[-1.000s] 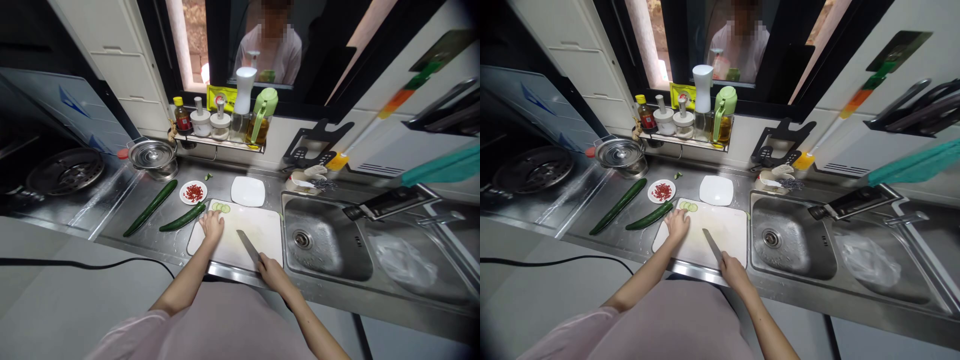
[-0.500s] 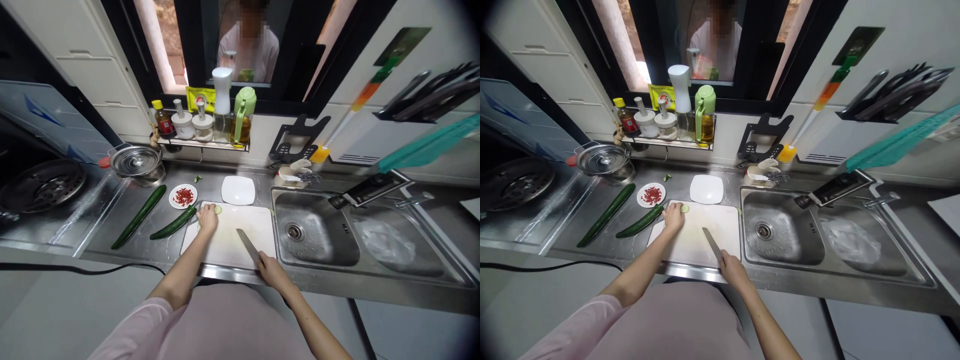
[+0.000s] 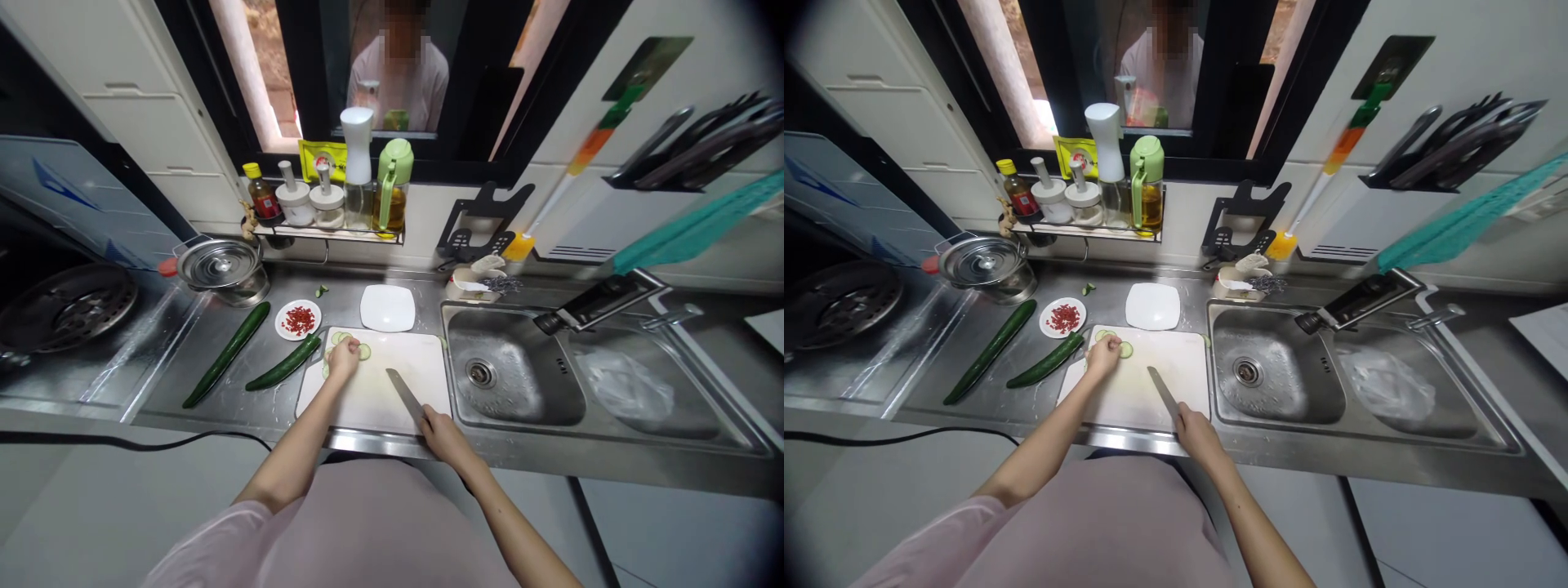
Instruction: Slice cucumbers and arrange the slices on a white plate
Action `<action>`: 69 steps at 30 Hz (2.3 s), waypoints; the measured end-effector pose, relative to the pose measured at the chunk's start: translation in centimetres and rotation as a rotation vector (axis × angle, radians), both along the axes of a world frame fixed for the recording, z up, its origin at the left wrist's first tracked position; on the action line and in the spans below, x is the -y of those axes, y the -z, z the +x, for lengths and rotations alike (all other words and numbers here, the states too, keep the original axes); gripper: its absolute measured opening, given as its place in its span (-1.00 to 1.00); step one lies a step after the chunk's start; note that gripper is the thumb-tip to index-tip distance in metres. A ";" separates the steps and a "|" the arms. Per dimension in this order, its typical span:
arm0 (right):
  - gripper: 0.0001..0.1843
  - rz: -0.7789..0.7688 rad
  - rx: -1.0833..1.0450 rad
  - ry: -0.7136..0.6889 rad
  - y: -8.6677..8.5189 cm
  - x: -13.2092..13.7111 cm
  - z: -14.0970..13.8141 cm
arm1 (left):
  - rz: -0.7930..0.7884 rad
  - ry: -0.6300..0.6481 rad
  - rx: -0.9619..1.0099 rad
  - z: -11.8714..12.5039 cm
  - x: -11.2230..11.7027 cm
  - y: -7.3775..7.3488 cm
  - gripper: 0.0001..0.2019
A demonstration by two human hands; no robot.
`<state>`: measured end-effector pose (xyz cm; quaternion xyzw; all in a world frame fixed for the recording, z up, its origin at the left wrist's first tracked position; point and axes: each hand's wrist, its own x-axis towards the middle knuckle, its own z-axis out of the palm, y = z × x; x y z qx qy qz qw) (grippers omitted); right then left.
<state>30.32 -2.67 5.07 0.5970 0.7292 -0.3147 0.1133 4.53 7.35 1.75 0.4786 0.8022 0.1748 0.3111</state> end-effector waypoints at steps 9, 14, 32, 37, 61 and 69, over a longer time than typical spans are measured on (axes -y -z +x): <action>-0.76 0.029 0.072 -0.050 -0.8 0.3 -1.2 | -0.024 0.116 0.008 1.4 3.2 1.4 -0.74; -0.74 0.033 0.093 -0.101 -1.0 0.4 -2.4 | 0.029 0.197 -0.167 1.4 3.2 1.4 -0.72; -0.75 -0.040 0.127 -0.161 -1.5 -0.7 -3.5 | -0.016 0.207 -0.190 1.5 3.0 1.1 -0.72; -0.73 -0.070 0.134 -0.170 -1.8 -1.0 -4.0 | -0.010 0.203 -0.179 1.4 3.0 1.1 -0.71; -0.69 -0.004 0.157 -0.242 -1.7 -2.5 -5.1 | 0.004 0.196 -0.165 1.3 3.0 1.5 -0.71; -0.66 0.003 0.177 -0.257 -1.9 -2.5 -5.3 | 0.000 0.199 -0.151 1.3 3.1 1.2 -0.69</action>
